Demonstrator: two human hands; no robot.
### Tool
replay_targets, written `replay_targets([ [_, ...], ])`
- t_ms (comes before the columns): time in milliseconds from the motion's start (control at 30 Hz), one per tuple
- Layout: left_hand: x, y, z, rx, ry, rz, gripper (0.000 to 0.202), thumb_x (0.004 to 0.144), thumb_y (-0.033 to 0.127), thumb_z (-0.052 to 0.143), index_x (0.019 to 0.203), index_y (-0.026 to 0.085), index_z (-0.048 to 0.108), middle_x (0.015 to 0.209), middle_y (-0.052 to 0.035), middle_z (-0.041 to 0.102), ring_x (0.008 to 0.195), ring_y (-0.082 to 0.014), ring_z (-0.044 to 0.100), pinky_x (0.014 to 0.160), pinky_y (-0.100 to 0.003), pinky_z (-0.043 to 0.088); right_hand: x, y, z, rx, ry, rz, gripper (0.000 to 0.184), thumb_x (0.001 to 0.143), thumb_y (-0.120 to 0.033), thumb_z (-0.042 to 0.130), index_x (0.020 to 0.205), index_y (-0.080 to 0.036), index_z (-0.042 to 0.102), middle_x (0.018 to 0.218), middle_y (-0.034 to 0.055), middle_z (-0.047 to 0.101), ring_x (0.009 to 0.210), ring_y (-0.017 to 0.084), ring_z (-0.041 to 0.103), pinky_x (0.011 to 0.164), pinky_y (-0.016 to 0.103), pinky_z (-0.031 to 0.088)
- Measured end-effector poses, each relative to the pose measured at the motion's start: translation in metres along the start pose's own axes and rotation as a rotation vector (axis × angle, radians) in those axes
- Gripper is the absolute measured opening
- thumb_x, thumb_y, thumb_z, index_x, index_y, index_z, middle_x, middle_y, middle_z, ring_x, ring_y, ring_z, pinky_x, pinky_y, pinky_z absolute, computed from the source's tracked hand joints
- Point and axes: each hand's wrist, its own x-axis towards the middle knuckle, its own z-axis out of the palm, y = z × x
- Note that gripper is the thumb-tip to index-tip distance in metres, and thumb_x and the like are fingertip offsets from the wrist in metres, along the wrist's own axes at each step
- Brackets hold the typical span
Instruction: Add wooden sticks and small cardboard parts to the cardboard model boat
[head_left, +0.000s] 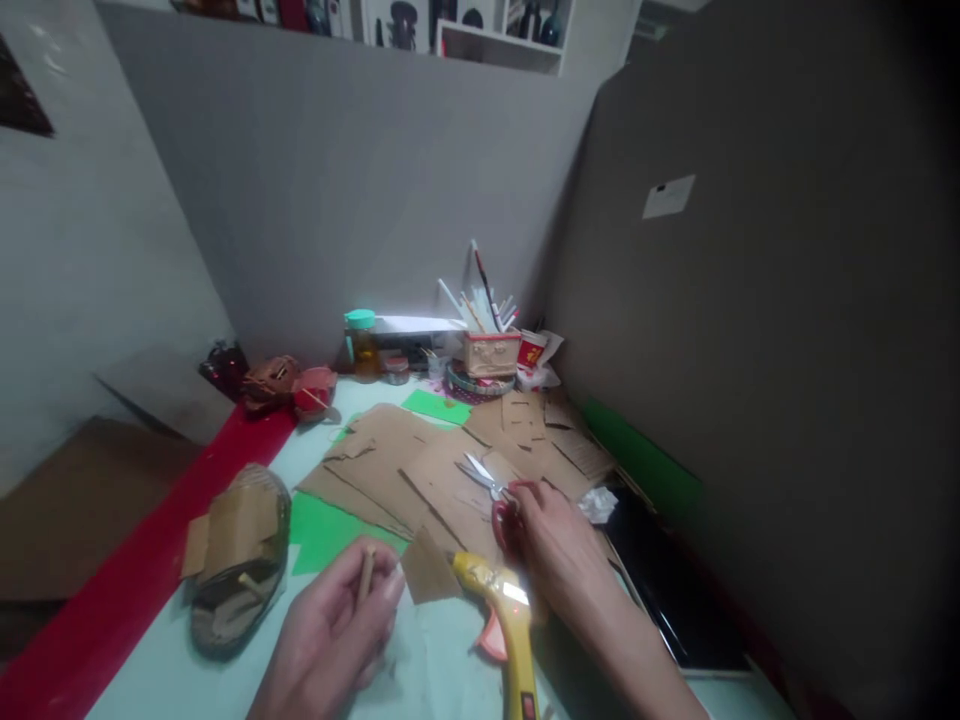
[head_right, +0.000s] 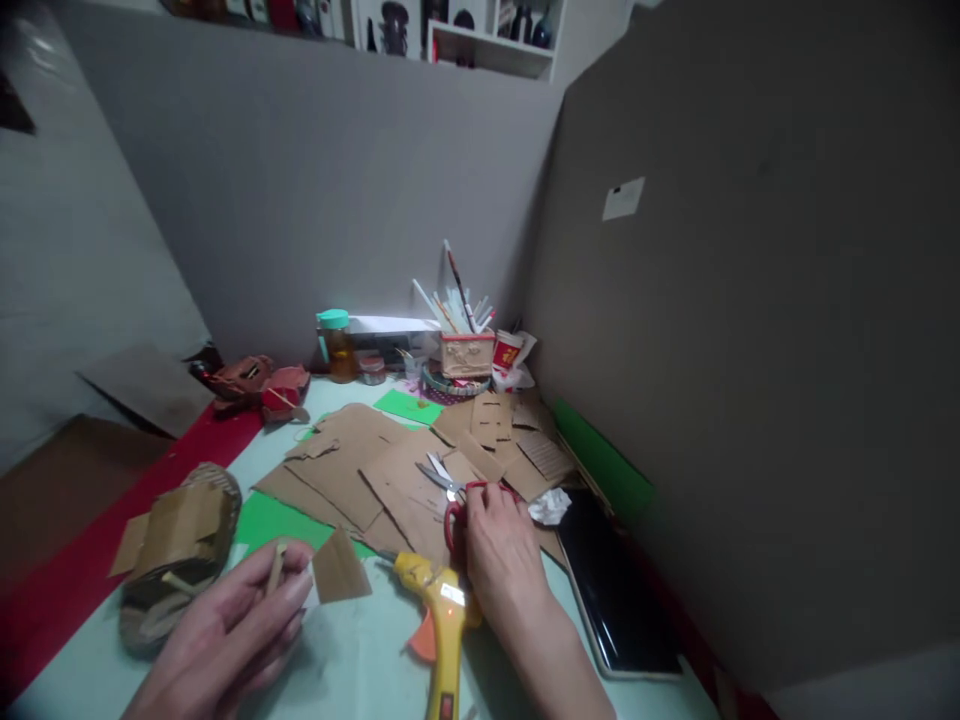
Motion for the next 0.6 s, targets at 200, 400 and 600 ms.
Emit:
replay_targets([
  [200,0.013,0.008,-0.006,-0.162,0.003,0.083,0.048,0.067,0.059,0.083,0.079,0.020,0.059,0.057,0.0118,0.035,0.046,-0.0015,0.013,0.043,-0.017,0.008,0.003,0.016,0.012,-0.114,-0.048,-0.074,0.024,0.093,-0.020,0.048,0.109,-0.014,0.064,0.100,0.0187,0.066,0.091,0.035,0.061,0.077,0.048,0.046],
  [400,0.023,0.000,-0.011,-0.193,0.036,0.093,0.038,0.080,0.054,0.072,0.081,0.020,0.055,0.042,0.0103,0.043,0.039,-0.0025,0.015,0.043,-0.021,0.007,0.000,0.016,-0.001,-0.030,0.004,-0.042,0.016,0.093,-0.030,0.048,0.099,-0.019,0.059,0.093,0.0131,0.062,0.082,0.029,0.062,0.073,0.043,0.051],
  [600,0.020,-0.002,-0.013,-0.164,0.036,0.099,0.030,0.088,0.050,0.061,0.090,0.023,0.051,0.039,0.0014,0.057,0.037,-0.0052,0.021,0.045,-0.023,0.005,-0.007,0.013,-0.021,0.177,0.045,0.073,0.035,0.096,-0.041,0.045,0.125,-0.021,0.048,0.116,0.0119,0.065,0.093,0.021,0.072,0.078,0.030,0.060],
])
